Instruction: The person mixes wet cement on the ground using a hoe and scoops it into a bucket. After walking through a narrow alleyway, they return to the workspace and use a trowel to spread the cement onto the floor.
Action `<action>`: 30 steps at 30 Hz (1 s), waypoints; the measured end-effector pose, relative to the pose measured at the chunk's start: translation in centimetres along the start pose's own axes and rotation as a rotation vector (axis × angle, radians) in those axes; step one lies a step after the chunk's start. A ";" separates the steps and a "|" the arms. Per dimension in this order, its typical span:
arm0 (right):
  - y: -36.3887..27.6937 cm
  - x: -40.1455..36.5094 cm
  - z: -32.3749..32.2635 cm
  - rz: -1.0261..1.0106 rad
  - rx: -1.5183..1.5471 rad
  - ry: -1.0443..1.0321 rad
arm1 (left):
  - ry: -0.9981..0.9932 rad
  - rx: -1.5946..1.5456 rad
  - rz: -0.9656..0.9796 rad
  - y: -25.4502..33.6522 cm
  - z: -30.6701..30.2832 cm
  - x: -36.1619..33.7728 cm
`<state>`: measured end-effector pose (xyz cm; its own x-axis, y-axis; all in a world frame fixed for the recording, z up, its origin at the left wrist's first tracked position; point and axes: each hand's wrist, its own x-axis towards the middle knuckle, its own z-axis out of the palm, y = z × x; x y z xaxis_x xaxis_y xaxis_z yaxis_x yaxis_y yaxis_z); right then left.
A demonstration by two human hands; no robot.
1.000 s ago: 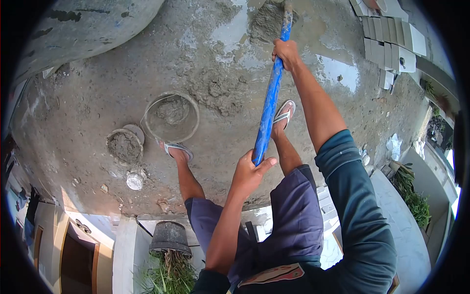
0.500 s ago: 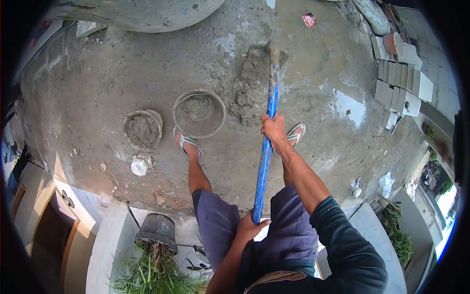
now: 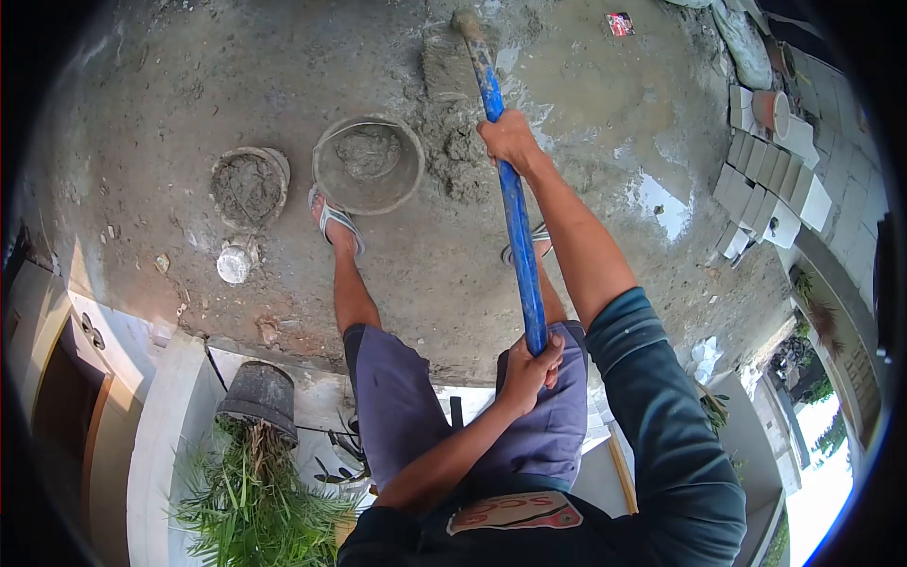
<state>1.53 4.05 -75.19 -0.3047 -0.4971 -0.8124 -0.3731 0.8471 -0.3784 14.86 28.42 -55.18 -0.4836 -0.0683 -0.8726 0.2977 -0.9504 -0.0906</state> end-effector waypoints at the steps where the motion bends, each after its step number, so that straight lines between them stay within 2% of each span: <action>1: 1.0 -0.4 0.2 0.014 0.051 -0.008 | 0.002 0.009 0.004 -0.3 -0.1 -0.8; 5: 4.6 -2.3 1.5 0.083 0.139 -0.067 | 0.068 -0.035 -0.144 -1.2 1.4 -3.8; 6: 4.7 -2.4 1.5 0.054 0.156 -0.075 | 0.075 0.008 -0.136 -1.4 1.1 -3.7; 12: 11.1 -5.1 2.1 0.240 0.368 -0.107 | 0.085 0.024 -0.246 -2.5 1.9 -6.3; 14: 12.1 -4.6 2.2 0.242 0.427 -0.129 | 0.088 0.045 -0.248 -1.9 1.9 -6.5; 16: 14.0 -5.0 2.6 0.270 0.483 -0.159 | 0.017 0.036 -0.211 -0.7 2.1 -7.1; 18: 14.6 -4.2 2.0 0.354 0.755 -0.197 | -0.030 0.074 -0.164 1.4 3.6 -7.4; 19: 14.8 -4.4 1.5 0.364 0.753 -0.197 | -0.069 0.101 -0.128 2.4 4.4 -8.0; 21: 15.2 -5.3 0.2 0.499 0.992 -0.272 | -0.101 0.151 -0.107 4.1 5.1 -9.4; 23: 15.7 -7.0 -0.7 0.542 1.088 -0.287 | -0.214 0.392 -0.100 6.1 5.2 -11.5; 25: 14.9 -9.7 -0.9 0.577 1.182 -0.309 | -0.223 0.464 -0.168 8.1 3.9 -15.0; 27: 13.3 -13.5 0.2 0.575 1.323 -0.228 | -0.271 0.574 -0.226 10.3 0.7 -19.7; 29: 10.6 -18.2 2.7 0.526 1.446 -0.157 | -0.219 0.680 -0.235 13.3 -4.0 -25.0; 30: 7.9 -21.5 4.1 0.484 1.466 -0.093 | -0.230 0.871 -0.143 14.1 -7.9 -27.7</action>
<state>8.69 22.19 -62.53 -0.0637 -0.1643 -0.9843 0.9163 0.3810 -0.1229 38.94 19.30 -36.08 -0.6484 0.0978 -0.7550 -0.4596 -0.8409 0.2858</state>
